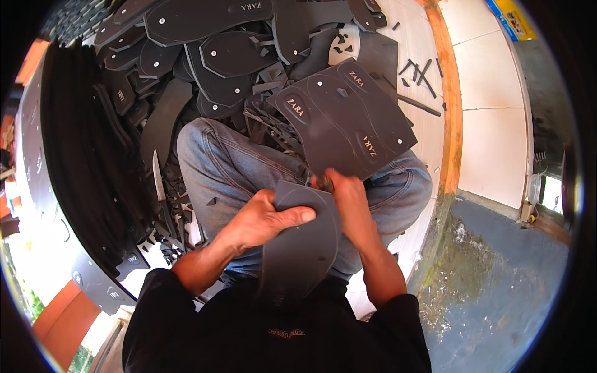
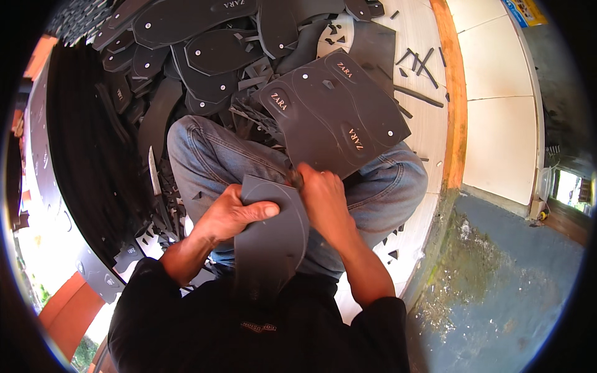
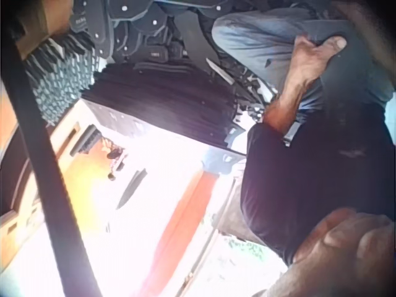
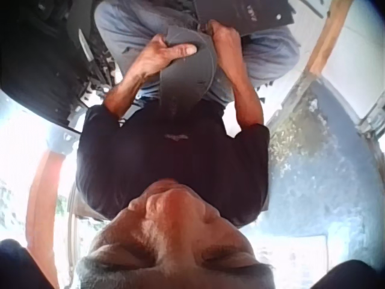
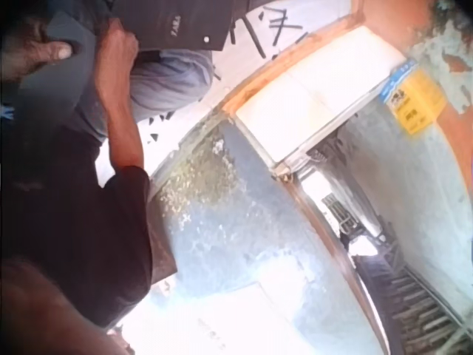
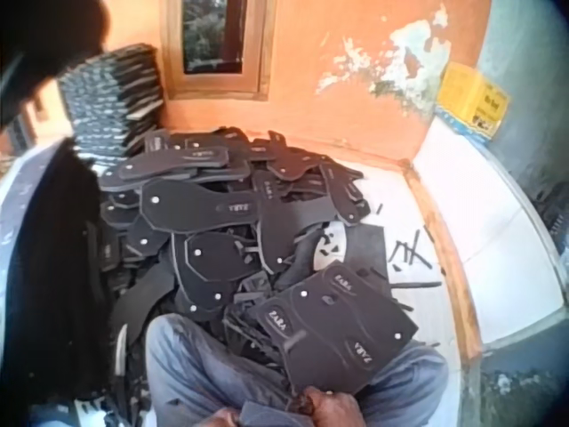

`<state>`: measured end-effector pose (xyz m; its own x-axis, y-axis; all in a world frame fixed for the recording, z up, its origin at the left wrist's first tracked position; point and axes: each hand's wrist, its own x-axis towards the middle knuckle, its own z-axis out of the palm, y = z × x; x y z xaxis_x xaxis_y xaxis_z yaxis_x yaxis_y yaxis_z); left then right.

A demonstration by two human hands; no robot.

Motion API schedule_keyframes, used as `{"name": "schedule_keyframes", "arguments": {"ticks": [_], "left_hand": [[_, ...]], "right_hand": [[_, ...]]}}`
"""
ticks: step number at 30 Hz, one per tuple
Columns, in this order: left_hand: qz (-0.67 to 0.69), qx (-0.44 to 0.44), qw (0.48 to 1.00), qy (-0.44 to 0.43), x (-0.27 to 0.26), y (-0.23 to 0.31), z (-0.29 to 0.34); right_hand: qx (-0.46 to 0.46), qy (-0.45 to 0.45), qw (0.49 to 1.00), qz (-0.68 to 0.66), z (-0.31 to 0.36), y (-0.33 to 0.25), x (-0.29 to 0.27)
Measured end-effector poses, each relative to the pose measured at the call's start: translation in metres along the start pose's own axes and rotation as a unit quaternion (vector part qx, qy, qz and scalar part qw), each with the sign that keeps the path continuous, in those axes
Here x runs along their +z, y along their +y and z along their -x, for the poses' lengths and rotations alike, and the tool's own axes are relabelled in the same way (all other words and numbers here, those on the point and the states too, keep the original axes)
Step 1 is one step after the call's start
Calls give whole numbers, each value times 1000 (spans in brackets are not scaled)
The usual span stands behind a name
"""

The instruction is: The person uses a knife to trim excess material from the edges of synthetic shoe soles and removes small waste pieces by hand.

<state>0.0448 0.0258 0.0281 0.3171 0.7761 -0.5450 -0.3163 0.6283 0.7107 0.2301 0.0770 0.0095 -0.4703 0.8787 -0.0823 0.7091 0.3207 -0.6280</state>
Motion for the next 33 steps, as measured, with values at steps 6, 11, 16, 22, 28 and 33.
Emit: {"name": "schedule_keyframes", "arguments": {"ticks": [6,11,16,22,28,33], "left_hand": [[-54,43,998,1,0,-3,-21],[341,179,922,-41,-17,-44,-67],[249,225,942,-11,51,-62,-59],[323,87,937,103,69,-55,-54],[331,64,933,124,61,-60,-49],[280,73,952,101,37,-78,-35]], "right_hand": [[196,-87,886,-411,-19,4,-29],[200,184,811,-518,-15,12,-53],[211,189,847,-450,20,-9,-17],[245,174,950,-85,72,24,-19],[304,130,943,-21,93,25,2],[260,99,960,2,79,21,9]]}}
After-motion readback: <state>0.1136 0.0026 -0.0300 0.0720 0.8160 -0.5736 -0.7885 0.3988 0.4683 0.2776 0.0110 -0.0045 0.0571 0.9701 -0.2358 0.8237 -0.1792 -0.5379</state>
